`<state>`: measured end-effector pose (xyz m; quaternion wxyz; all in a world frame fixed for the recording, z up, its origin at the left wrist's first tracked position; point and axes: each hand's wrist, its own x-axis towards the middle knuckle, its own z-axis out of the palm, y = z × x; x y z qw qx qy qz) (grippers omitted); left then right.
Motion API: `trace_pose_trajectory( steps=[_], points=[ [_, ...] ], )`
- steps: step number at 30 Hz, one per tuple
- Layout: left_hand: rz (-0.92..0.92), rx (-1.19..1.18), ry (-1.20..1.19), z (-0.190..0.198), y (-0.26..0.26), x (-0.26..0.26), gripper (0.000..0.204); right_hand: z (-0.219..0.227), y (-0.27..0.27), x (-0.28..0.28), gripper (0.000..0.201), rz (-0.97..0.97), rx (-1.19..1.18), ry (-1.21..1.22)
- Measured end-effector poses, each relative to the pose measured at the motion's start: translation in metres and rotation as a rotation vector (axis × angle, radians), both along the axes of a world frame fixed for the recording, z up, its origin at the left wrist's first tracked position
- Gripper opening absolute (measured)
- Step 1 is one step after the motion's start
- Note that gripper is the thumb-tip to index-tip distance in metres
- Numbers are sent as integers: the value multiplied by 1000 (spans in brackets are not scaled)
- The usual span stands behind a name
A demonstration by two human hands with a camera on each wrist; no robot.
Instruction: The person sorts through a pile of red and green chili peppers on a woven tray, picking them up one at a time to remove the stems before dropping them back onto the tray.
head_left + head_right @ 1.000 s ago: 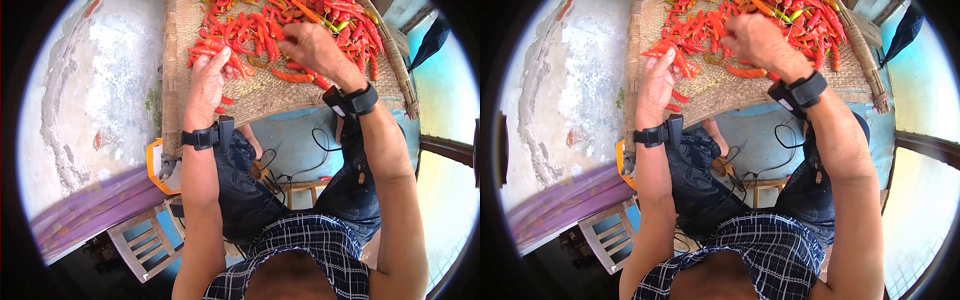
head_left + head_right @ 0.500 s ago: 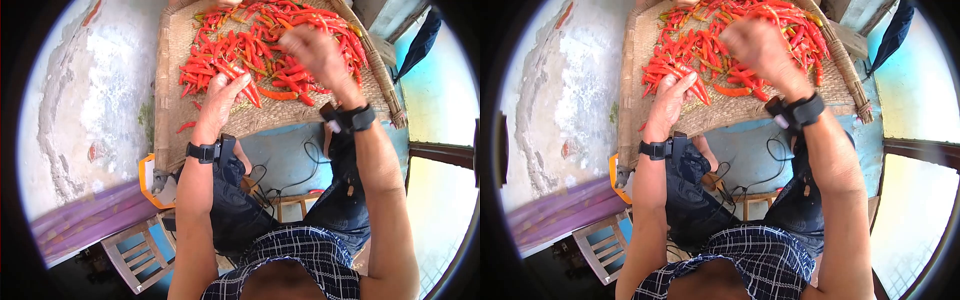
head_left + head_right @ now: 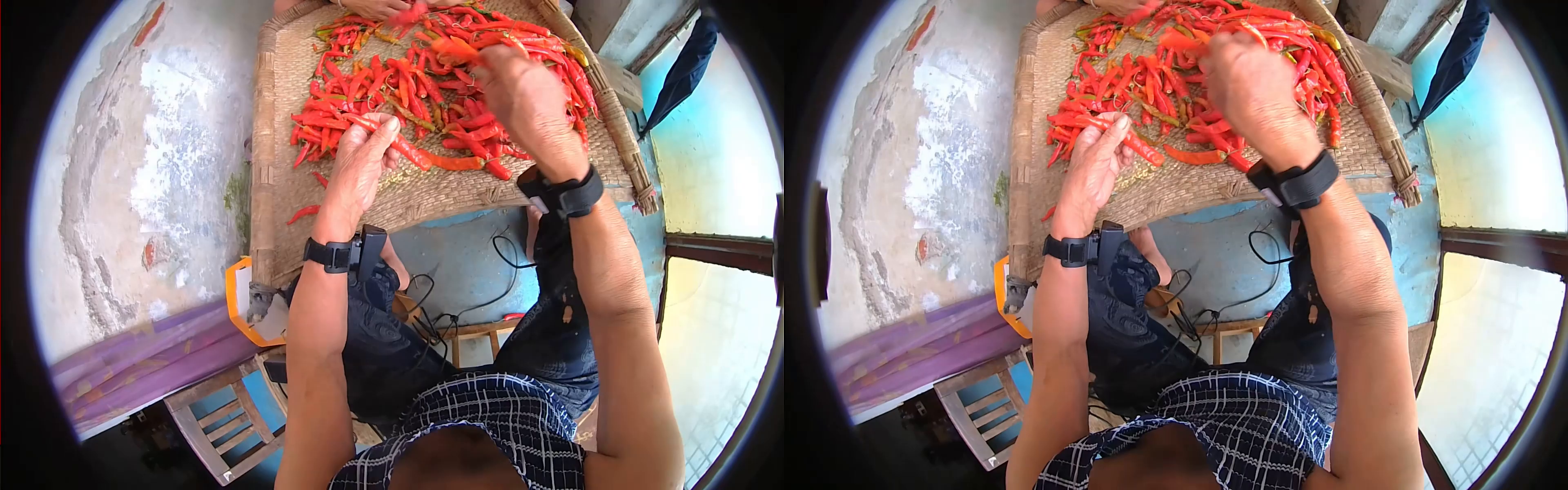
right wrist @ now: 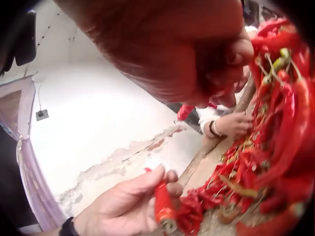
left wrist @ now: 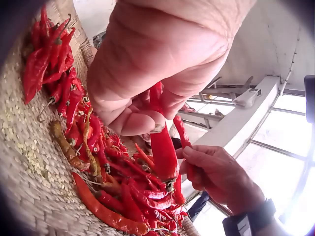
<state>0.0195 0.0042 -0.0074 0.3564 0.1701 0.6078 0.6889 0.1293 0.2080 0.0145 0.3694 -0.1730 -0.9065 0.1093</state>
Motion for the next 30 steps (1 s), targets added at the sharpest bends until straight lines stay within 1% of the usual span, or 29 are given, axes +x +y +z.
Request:
trace_pose_trajectory(
  steps=[1, 2, 4, 5, 7, 8, 10, 11, 12, 13, 14, 15, 16, 17, 19, 20, 21, 22, 23, 25, 26, 27, 28, 29, 30],
  points=[
    [-9, 15, -25, 0, 1, 2, 15, 2, 7, 1, 19, -103, 110, 66],
    [-20, 30, -50, 1, 1, 3, 15, 2, 9, 2, 19, -100, 112, 68],
    [-52, 46, -64, -1, 2, 2, 14, 4, 9, 3, 23, 38, 35, 157],
    [-86, 61, -79, -3, 2, 2, 14, 3, 3, 4, 23, 38, 33, 159],
    [-108, 71, -84, -4, 3, 2, 14, -2, -22, 4, 29, 473, -391, -162],
    [-130, 86, -90, -5, 3, 2, 14, -8, -29, 2, 29, 476, -401, -159],
    [-115, 104, -99, -3, 6, 6, 15, -16, -43, -3, 29, 645, -344, -230],
    [-105, 134, -106, -2, 5, 7, 15, -17, -44, -4, 29, 653, -352, -227],
    [-86, 117, -105, 4, 2, 10, 19, -11, -43, -5, 27, 662, -404, -261],
    [-79, 108, -103, 11, -2, 10, 19, -9, -43, -7, 25, 671, -456, -296],
    [-102, -134, 220, 22, -8, 8, 24, -17, -41, -11, 22, 661, -383, -220],
    [-126, -376, 541, 31, -14, 5, 29, -17, -38, -12, 22, 667, -390, -216],
    [0, -448, 846, 22, -26, -7, 31, -14, -33, -12, 21, 585, -344, -188],
    [-1, -454, 845, 18, -47, -21, 31, -10, -27, -12, 21, 502, -296, -163],
    [-127, -901, 1292, 26, -79, -37, 32, -5, -13, -10, 20, 300, -153, -53],
    [-123, -904, 1288, 26, -85, -37, 32, -1, -5, -8, 19, 215, -114, -63],
    [-201, -1090, 1255, 31, -88, -35, 37, -2, 5, -6, 16, 145, -32, 3],
    [-280, -1275, 1212, 33, -90, -34, 44, 3, 15, -2, 17, 98, 99, 85],
    [-278, -1276, 1208, 28, -92, -35, 44, 9, 23, 2, 20, 51, 229, 166],
    [-372, -1222, 1208, 14, -93, -34, 42, 11, 34, 8, 21, -166, -56, -129],
    [-370, -1224, 1204, 9, -93, -33, 42, 10, 43, 11, 20, -185, -4, -67],
    [-393, -1243, 1252, 6, -91, -32, 39, 10, 44, 11, 20, -182, -4, -67],
    [-415, -1260, 1302, 3, -90, -32, 37, 10, 46, 11, 21, -160, 92, 26],
    [-413, -1259, 1304, -1, -93, -33, 37, 11, 48, 11, 23, -138, 188, 119],
    [-402, -1215, 1328, -3, -94, -33, 32, 14, 46, 9, 23, -140, 189, 120]
  ],
)
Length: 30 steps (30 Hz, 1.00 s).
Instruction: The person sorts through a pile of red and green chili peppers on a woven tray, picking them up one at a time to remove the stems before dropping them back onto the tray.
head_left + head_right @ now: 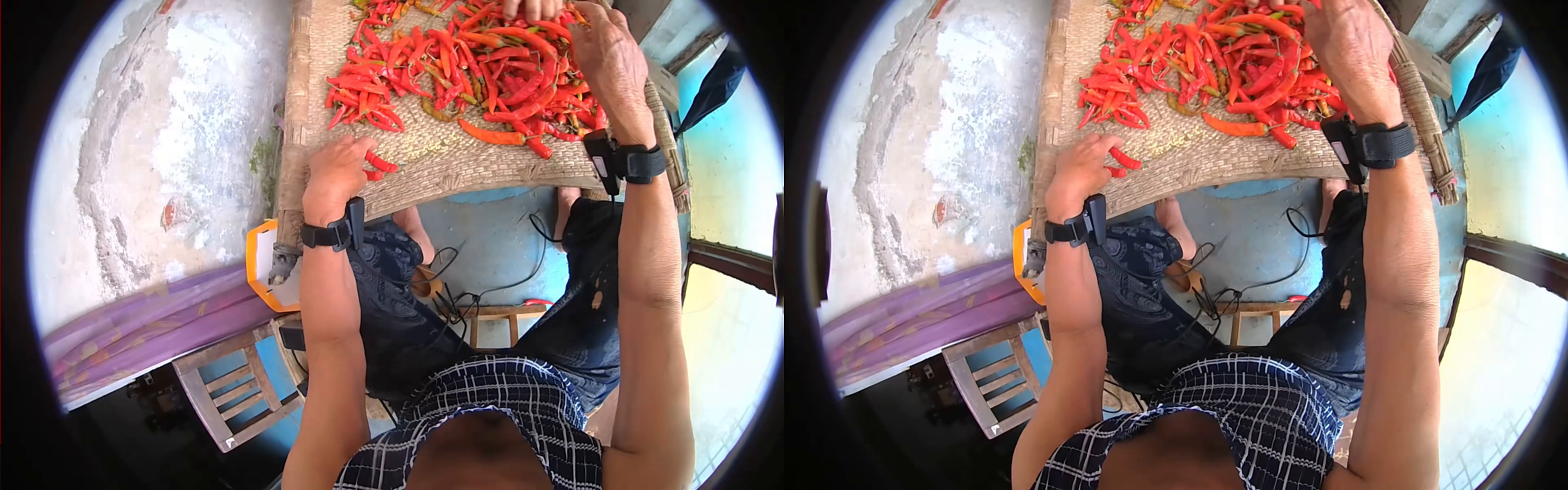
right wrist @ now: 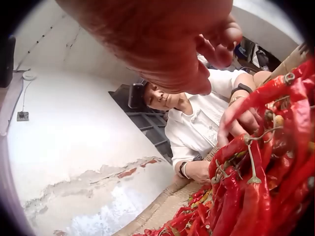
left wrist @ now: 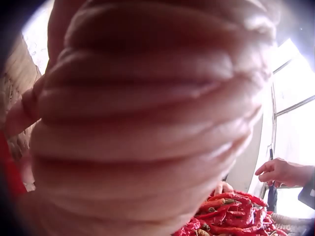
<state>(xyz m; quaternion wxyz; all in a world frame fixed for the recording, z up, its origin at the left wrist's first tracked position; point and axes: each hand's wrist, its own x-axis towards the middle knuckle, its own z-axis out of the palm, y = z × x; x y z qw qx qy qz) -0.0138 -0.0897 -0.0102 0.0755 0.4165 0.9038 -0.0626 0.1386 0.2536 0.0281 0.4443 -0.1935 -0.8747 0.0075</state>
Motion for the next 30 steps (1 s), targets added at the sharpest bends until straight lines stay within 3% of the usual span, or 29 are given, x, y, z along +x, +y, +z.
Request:
trace_pose_trajectory(
  steps=[3, 4, 8, 10, 11, 13, 14, 15, 16, 17, 19, 20, 26, 28, 30],
  points=[
    [-24, -17, -8, -2, 0, -2, 23, -2, -11, -10, 18, 178, -205, -96],
    [-12, -68, -22, 0, 2, -1, 19, -6, -18, -3, 18, 268, -135, -4],
    [-29, -39, -29, -4, 5, 2, 18, -22, -48, -12, 10, 386, -112, -27],
    [-69, 231, -23, -6, 10, 5, 15, -25, -63, -16, 7, 420, -180, -107],
    [-73, 233, -21, -5, 15, 4, 15, -29, -70, -17, 7, 438, -176, -122],
    [161, 532, -436, 4, 34, 7, 15, -29, -83, -17, 12, 492, -271, -342],
    [191, 729, -630, 1, 43, 10, 18, -32, -87, -18, 12, 491, -268, -340],
    [189, 733, -628, 4, 51, 16, 18, -38, -91, -19, 16, 622, -400, -390],
    [273, 844, -809, 12, 61, 23, 13, -42, -95, -21, 21, 753, -533, -440],
    [358, 951, -992, 16, 68, 28, 10, -48, -99, -22, 21, 753, -527, -439],
    [347, 993, -1041, 10, 78, 31, 12, -45, -110, -24, 29, 881, -618, -345],
    [328, 1010, -1069, 8, 82, 32, 12, -42, -112, -24, 29, 790, -732, -455],
    [366, 1076, -1063, 2, 91, 28, 13, -42, -111, -35, 21, 765, -1099, -373],
    [379, 1227, -1205, 0, 89, 26, 14, -47, -109, -40, 19, 759, -1091, -333],
    [368, 1257, -1193, -1, 88, 23, 14, -49, -104, -43, 18, 738, -1077, -290]
  ],
)
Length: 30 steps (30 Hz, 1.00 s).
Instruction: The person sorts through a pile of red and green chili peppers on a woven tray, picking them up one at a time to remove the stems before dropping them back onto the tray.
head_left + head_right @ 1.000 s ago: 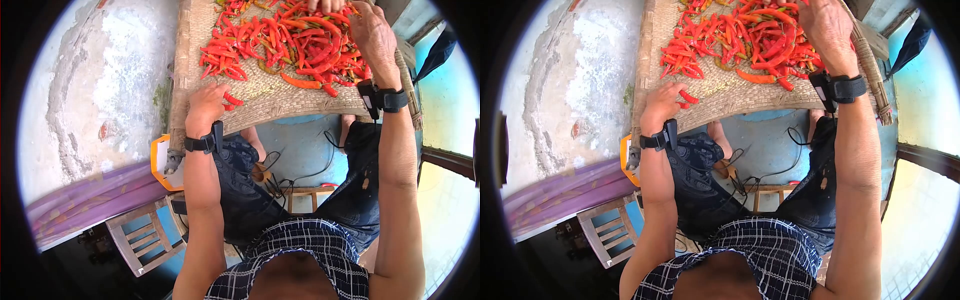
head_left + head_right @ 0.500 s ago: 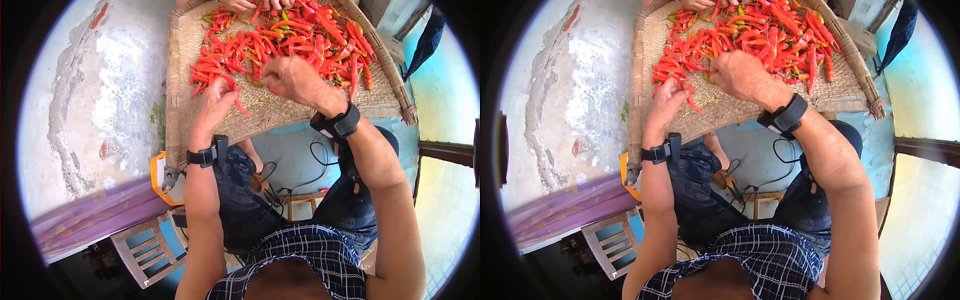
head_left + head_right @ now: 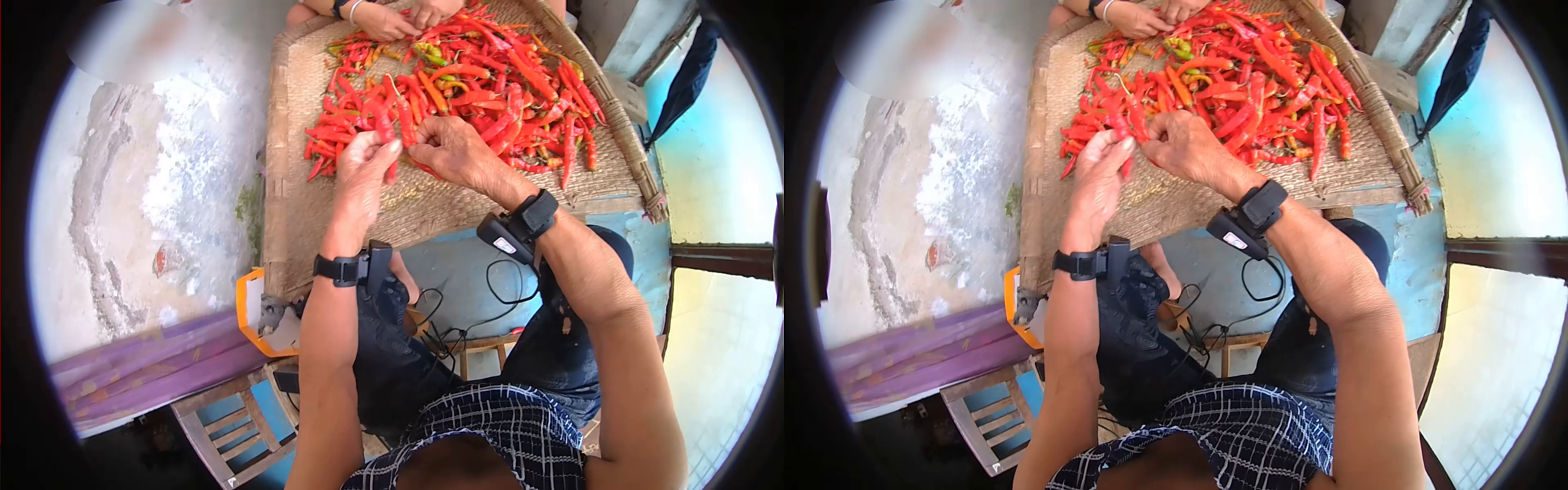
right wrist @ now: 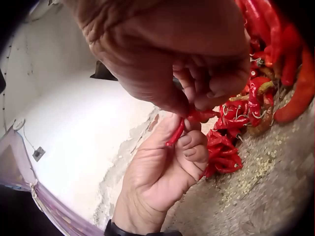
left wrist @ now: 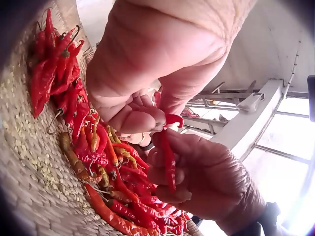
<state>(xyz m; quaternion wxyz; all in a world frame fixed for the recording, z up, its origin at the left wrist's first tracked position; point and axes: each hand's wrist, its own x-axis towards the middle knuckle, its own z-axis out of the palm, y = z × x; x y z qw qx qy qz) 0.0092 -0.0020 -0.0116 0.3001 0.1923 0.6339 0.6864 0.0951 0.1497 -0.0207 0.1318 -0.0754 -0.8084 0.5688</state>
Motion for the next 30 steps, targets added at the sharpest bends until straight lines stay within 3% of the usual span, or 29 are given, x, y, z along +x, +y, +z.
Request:
trace_pose_trajectory(
  steps=[3, 5, 7, 9, 11, 14, 16, 17, 18, 19, 21, 23, 24, 26, 30],
  points=[
    [3, 34, 36, -4, -2, -5, 14, 4, 10, -2, 17, -133, -6, 27],
    [117, -96, 202, -3, 0, -2, 14, 8, 23, -3, 15, -249, -226, 119],
    [98, -110, 289, -14, -2, -6, 14, 16, 39, 2, 18, -306, -267, 184],
    [108, -217, 489, -26, 0, -11, 15, 30, 45, 12, 21, -379, -752, 291],
    [89, -404, 693, -41, -1, -20, 19, 28, 51, 14, 26, -436, -924, 352],
    [145, -437, 928, -45, 0, -28, 32, 37, 54, 21, 30, -401, -1097, 231],
    [222, -593, 1032, -35, 10, -27, 42, 35, 48, 21, 36, -422, -1038, 265],
    [202, -609, 1096, -35, 14, -32, 47, 41, 46, 24, 33, -403, -991, 257],
    [192, -644, 1338, -37, 19, -35, 50, 26, 47, 15, 27, -303, -943, 339],
    [179, -670, 1361, -42, 28, -39, 51, 28, 47, 14, 22, -284, -869, 287],
    [114, -722, 1403, -37, 49, -36, 57, 22, 48, 3, 18, -325, -424, 381],
    [2, -814, 1476, -57, 61, -64, 66, 28, 40, 9, 10, -354, -503, 404],
    [-6, -799, 1474, -57, 70, -68, 66, 28, 40, 10, 10, -322, -518, 415],
    [-119, -1221, 1345, -54, 83, -80, 78, 26, 40, 10, 10, -291, -529, 423],
    [-335, -1449, 1064, -27, 100, -95, 95, 34, 44, 18, 9, -239, -583, 425]
  ],
)
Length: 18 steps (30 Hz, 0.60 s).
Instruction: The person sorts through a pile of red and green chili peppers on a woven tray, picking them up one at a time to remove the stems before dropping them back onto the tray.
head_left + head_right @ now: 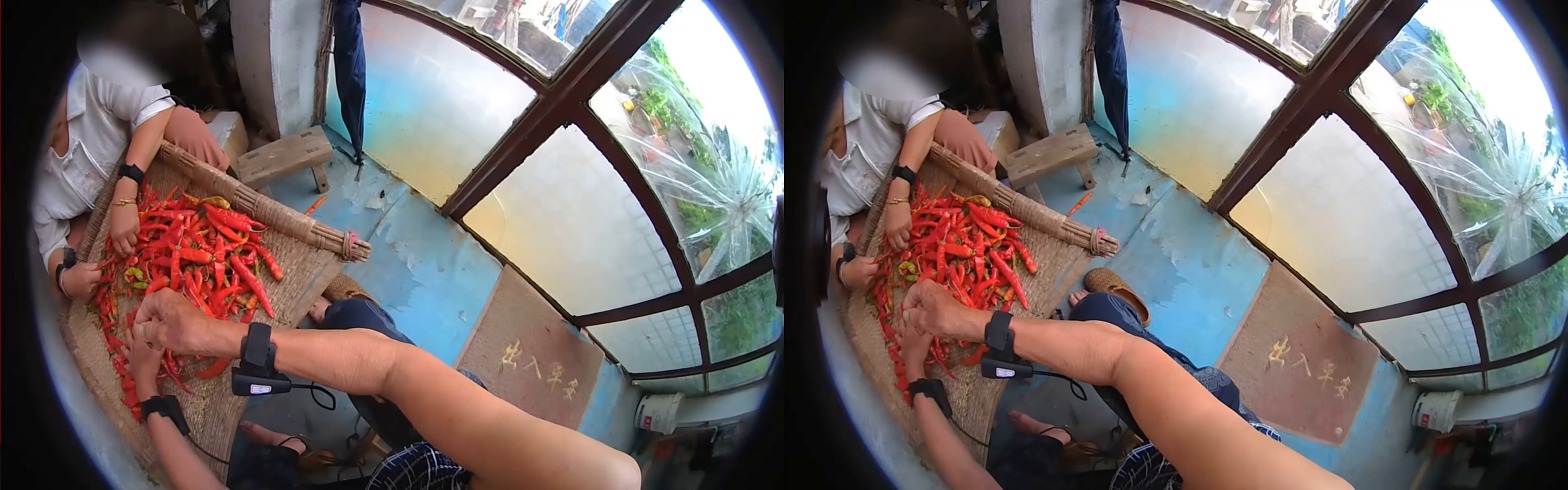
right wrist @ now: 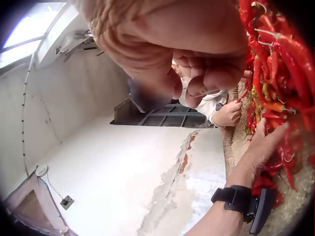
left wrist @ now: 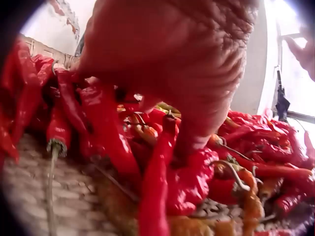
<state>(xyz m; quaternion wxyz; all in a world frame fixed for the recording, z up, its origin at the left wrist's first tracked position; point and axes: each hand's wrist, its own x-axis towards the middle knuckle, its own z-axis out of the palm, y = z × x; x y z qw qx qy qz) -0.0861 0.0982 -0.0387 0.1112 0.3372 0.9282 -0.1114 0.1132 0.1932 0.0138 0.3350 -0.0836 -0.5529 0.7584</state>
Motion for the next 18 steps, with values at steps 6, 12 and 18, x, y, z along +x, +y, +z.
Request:
trace_pose_trajectory(
  steps=[6, 12, 18],
  points=[
    [-8, 149, -171, -17, -13, -45, 95, -9, 5, -3, 7, -32, 96, -100],
    [-235, 184, -52, -23, -57, -55, 68, -29, 10, -24, 6, -213, 256, -41],
    [-160, 88, -2, 21, -85, 37, 57, -22, 17, -12, 14, -43, 335, -149]
  ],
)
